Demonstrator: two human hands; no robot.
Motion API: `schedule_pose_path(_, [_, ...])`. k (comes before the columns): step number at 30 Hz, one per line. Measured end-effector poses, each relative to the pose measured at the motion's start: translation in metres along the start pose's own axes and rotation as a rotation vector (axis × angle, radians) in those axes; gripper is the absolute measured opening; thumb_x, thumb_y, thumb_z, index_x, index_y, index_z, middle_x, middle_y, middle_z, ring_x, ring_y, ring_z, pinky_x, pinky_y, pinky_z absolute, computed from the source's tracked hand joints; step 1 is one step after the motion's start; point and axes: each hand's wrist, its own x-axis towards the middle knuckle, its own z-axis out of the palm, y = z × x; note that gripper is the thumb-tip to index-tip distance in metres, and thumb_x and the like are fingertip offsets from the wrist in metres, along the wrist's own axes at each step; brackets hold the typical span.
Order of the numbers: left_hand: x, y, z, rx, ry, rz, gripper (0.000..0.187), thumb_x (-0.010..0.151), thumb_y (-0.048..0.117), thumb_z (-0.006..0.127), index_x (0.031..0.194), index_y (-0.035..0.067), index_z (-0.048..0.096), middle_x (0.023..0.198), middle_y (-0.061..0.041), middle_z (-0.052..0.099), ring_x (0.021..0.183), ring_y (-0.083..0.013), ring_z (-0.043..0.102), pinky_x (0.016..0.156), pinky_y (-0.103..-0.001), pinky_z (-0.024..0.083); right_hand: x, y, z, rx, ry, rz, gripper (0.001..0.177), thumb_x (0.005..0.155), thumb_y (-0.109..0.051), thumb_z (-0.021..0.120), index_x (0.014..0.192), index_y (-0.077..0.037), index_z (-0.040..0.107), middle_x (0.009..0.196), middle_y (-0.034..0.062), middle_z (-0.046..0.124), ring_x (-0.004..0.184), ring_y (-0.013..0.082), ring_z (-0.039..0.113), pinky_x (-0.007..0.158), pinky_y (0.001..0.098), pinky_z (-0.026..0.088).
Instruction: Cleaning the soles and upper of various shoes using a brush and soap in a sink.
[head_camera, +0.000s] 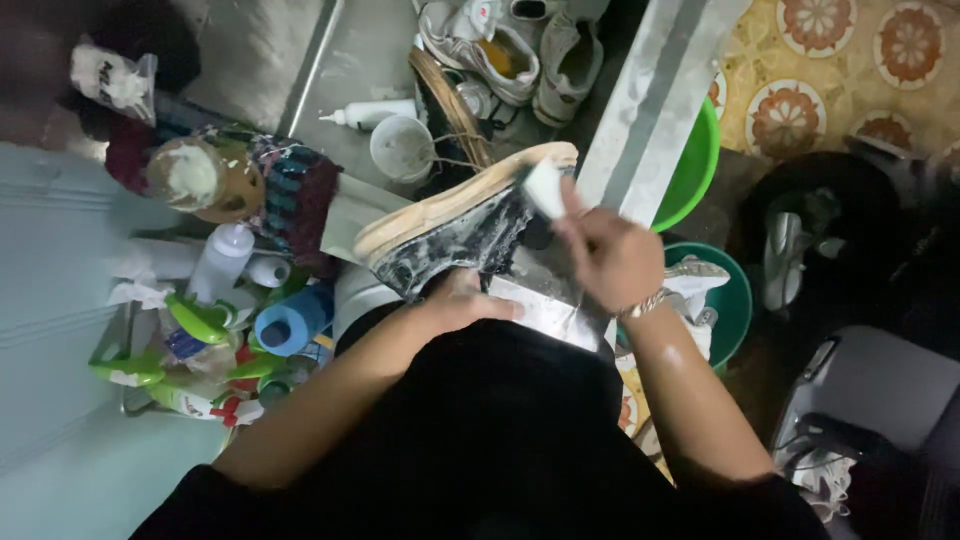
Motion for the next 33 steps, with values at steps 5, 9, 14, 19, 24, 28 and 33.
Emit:
schedule_pose_path(5, [0.002, -0.018, -0.003, 0.096, 0.070, -0.081, 0.065, 0.069, 0.019, 0.090, 0.125, -0.002, 0.067, 0.122, -0.012, 0.073, 0.114, -0.0226, 0.067, 0.103, -0.035, 0.048, -0.007, -0.038, 0.000, -0.019, -0.043, -0.039, 0.043, 0.094, -0.029, 0.075, 0.133, -0.012, 0.070, 0.077, 0.0130, 0.069, 0.053, 0.0302, 0.064, 0.047, 0.0425, 0.050])
schedule_pose_path(9, [-0.001, 0.003, -0.001, 0.011, 0.005, 0.041, 0.075, 0.066, 0.019, 0.086, 0.133, 0.001, 0.058, 0.124, -0.010, 0.066, 0.116, -0.0240, 0.062, 0.103, -0.037, 0.046, 0.000, -0.002, 0.004, 0.021, 0.009, -0.030, 0.044, 0.098, -0.030, 0.071, 0.138, -0.012, 0.069, 0.078, 0.0091, 0.070, 0.055, 0.0263, 0.066, 0.051, 0.0398, 0.053])
schedule_pose_path(14, [0.000, -0.006, -0.006, -0.046, 0.005, 0.141, 0.081, 0.066, 0.020, 0.087, 0.137, 0.003, 0.050, 0.131, -0.008, 0.061, 0.124, -0.0222, 0.055, 0.108, -0.036, 0.041, -0.011, -0.032, 0.008, -0.053, -0.059, 0.040, 0.028, 0.096, -0.037, 0.075, 0.115, -0.016, 0.074, 0.084, 0.0106, 0.074, 0.056, 0.0274, 0.068, 0.050, 0.0389, 0.054])
schedule_pose_path(19, [-0.009, 0.022, -0.002, 0.021, -0.059, 0.047, 0.067, 0.071, 0.021, 0.086, 0.130, 0.000, 0.063, 0.127, -0.013, 0.068, 0.118, -0.0238, 0.062, 0.106, -0.035, 0.044, 0.006, 0.017, 0.001, -0.100, 0.056, 0.105, 0.025, 0.104, -0.028, 0.069, 0.127, -0.017, 0.076, 0.084, 0.0082, 0.073, 0.058, 0.0236, 0.067, 0.052, 0.0371, 0.054])
schedule_pose_path(24, [0.004, -0.028, -0.009, 0.180, -0.057, 0.064, 0.061, 0.074, 0.026, 0.085, 0.126, 0.000, 0.065, 0.123, -0.012, 0.070, 0.113, -0.0227, 0.065, 0.100, -0.034, 0.051, 0.001, -0.060, -0.013, -0.150, -0.063, -0.111, 0.033, 0.094, -0.033, 0.070, 0.122, -0.017, 0.079, 0.069, 0.0072, 0.070, 0.052, 0.0241, 0.065, 0.046, 0.0394, 0.052])
schedule_pose_path(28, [-0.011, 0.029, 0.002, 0.084, -0.068, 0.121, 0.072, 0.070, 0.026, 0.087, 0.132, 0.000, 0.061, 0.125, -0.012, 0.068, 0.117, -0.0234, 0.062, 0.105, -0.035, 0.048, 0.013, -0.002, -0.007, -0.207, 0.006, 0.102, 0.027, 0.104, -0.036, 0.066, 0.120, -0.018, 0.079, 0.073, 0.0072, 0.073, 0.052, 0.0226, 0.067, 0.048, 0.0381, 0.054])
schedule_pose_path(33, [0.001, -0.004, -0.002, 0.238, 0.011, -0.077, 0.076, 0.065, 0.030, 0.090, 0.130, 0.002, 0.062, 0.123, -0.011, 0.066, 0.116, -0.0241, 0.061, 0.104, -0.036, 0.047, -0.001, -0.052, -0.009, -0.109, 0.018, -0.008, 0.027, 0.099, -0.034, 0.064, 0.113, -0.019, 0.082, 0.070, 0.0072, 0.069, 0.052, 0.0247, 0.065, 0.057, 0.0396, 0.057])
